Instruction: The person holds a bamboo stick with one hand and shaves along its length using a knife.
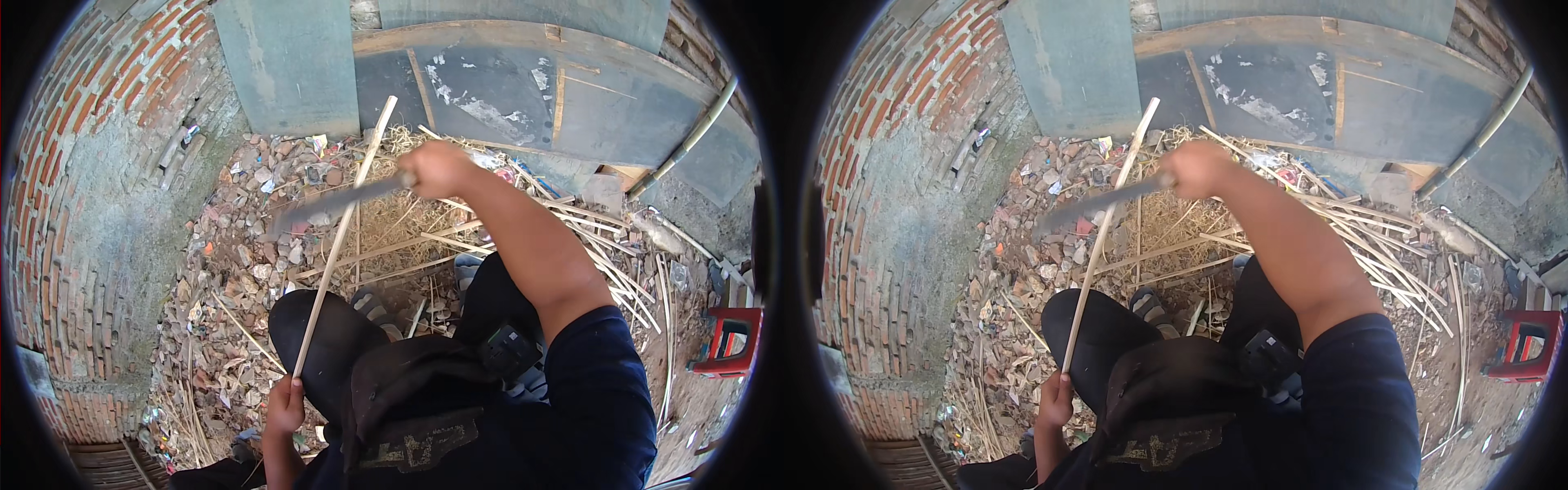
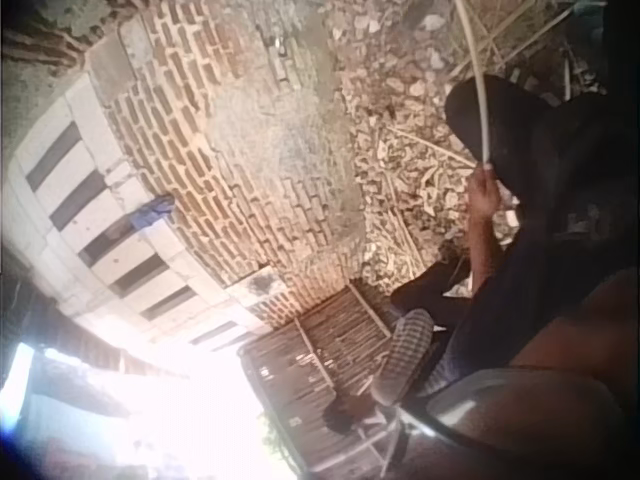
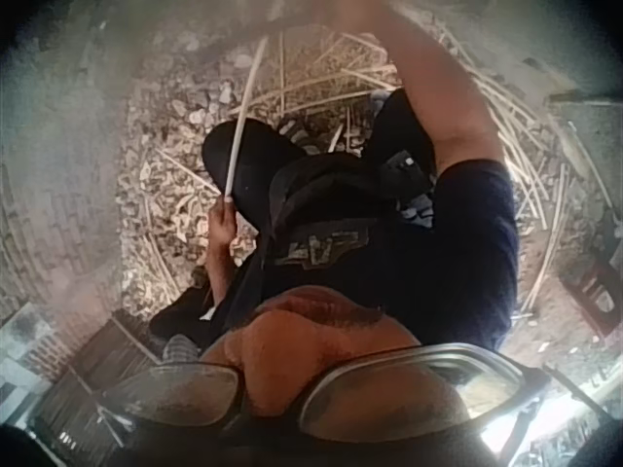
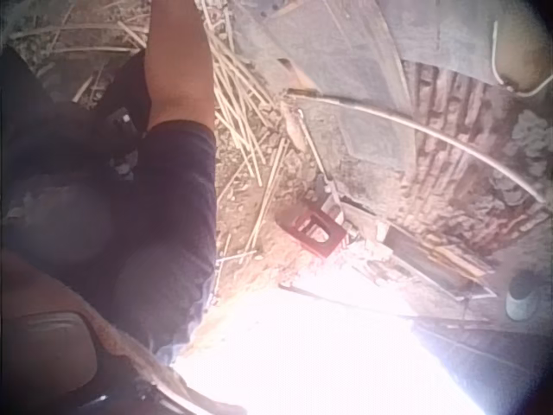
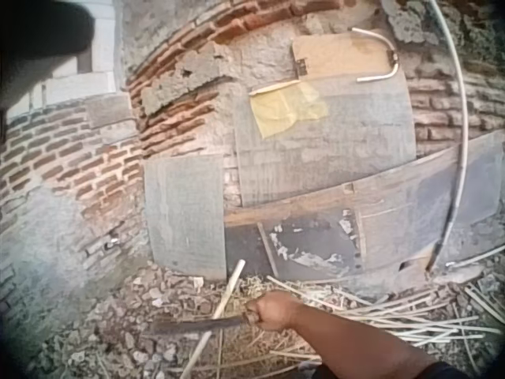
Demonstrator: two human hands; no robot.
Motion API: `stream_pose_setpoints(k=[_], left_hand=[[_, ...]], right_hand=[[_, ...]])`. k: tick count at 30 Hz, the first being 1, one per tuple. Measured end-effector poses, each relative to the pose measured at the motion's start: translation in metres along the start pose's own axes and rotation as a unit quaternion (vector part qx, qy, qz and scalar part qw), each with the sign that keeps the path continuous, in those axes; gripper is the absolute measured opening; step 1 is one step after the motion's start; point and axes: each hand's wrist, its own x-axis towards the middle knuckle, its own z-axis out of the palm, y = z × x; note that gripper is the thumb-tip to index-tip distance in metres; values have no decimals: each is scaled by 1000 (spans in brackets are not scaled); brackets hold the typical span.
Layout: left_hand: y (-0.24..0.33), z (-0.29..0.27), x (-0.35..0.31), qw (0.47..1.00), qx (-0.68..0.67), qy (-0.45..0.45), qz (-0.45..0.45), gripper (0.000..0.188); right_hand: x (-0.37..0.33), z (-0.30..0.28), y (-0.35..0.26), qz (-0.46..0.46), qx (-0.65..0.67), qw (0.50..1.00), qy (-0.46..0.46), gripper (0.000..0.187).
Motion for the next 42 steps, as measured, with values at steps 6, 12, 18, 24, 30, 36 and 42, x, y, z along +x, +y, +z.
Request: stream_pose_setpoints(k=[6,12,18,24,30,36,42], left_hand=[[-10,5,3,998,32,8,60,43],[6,4,-1,1000,1,-6,14,42],[11,12,-15,999,8,51,-7,42],[21,25,-23,992,59,109,4,29],[5,34,-20,982,82,160,60,29],[6,22,-16,996,13,86,7,30],[6,16,-17,998,4,59,-10,32]], right_hand=[[-26,14,99,368,106,907,176,38],[-30,9,99,386,171,884,199,48],[-22,-17,44,203,191,930,241,31],[-10,-16,-10,-20,13,999,35,17],[-5,-3,-20,-2,-1,999,-44,19],[-5,10,7,113,56,991,33,19],[-1,3,-31,-28,-33,997,-69,14]])
